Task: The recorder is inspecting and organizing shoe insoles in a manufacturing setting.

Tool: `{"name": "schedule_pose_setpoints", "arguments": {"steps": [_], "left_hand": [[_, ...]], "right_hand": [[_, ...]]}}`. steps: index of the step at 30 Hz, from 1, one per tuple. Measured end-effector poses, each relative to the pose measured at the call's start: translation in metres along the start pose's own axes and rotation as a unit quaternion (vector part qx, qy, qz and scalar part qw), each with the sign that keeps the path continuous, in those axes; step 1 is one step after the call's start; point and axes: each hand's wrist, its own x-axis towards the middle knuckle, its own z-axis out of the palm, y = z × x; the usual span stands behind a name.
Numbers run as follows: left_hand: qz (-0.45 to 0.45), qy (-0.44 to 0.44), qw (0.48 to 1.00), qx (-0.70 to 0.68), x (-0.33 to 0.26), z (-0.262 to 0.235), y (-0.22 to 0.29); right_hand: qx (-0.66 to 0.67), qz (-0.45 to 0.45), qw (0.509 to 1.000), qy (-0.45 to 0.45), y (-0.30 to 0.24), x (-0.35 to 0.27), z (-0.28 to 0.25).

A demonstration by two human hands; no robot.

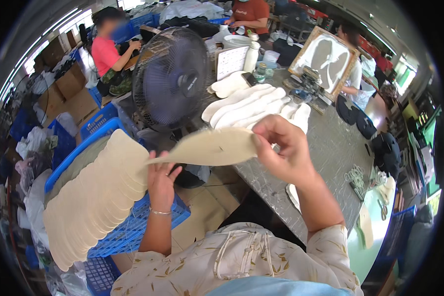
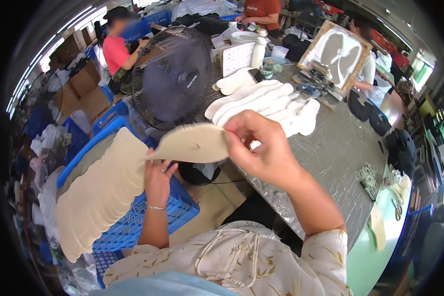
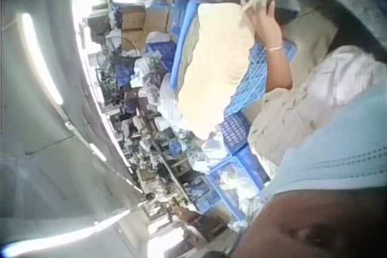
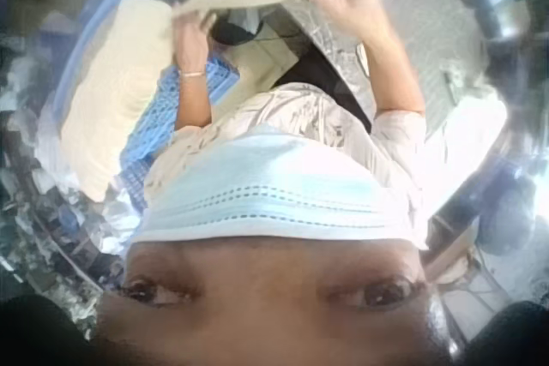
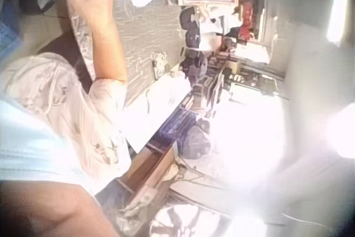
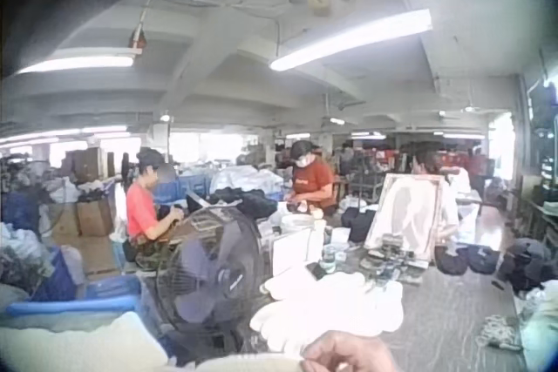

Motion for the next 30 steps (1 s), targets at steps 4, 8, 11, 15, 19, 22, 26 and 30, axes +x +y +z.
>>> {"name": "schedule_pose_setpoints", "arguments": {"steps": [4,8,11,15,19,22,26,30], "left_hand": [[-0.111,-0.088,0.990,-0.023,-0.004,0.016,-0.048],[-0.168,-0.163,0.971,-0.052,-0.013,0.060,-0.078],[-0.155,-0.244,0.956,0.055,-0.022,0.092,-0.091],[-0.109,-0.296,0.935,0.163,-0.045,0.136,-0.110],[-0.124,-0.328,0.924,0.152,-0.060,0.173,-0.131],[-0.148,-0.327,0.917,0.175,-0.063,0.183,-0.150],[-0.231,-0.330,0.894,0.194,-0.079,0.197,-0.163],[-0.219,-0.351,0.884,0.218,-0.091,0.206,-0.199]], "right_hand": [[-0.057,0.101,0.993,0.039,-0.010,-0.060,-0.061],[-0.196,0.169,0.957,0.132,-0.026,-0.123,-0.112],[-0.294,0.186,0.918,0.192,-0.033,-0.175,-0.140],[-0.141,0.255,0.905,0.309,-0.038,-0.226,-0.166],[-0.119,0.308,0.870,0.365,-0.037,-0.271,-0.189],[-0.128,0.339,0.861,0.358,-0.034,-0.286,-0.199],[-0.165,0.363,0.838,0.373,-0.033,-0.313,-0.219],[-0.247,0.342,0.830,0.364,-0.042,-0.340,-0.236]]}}
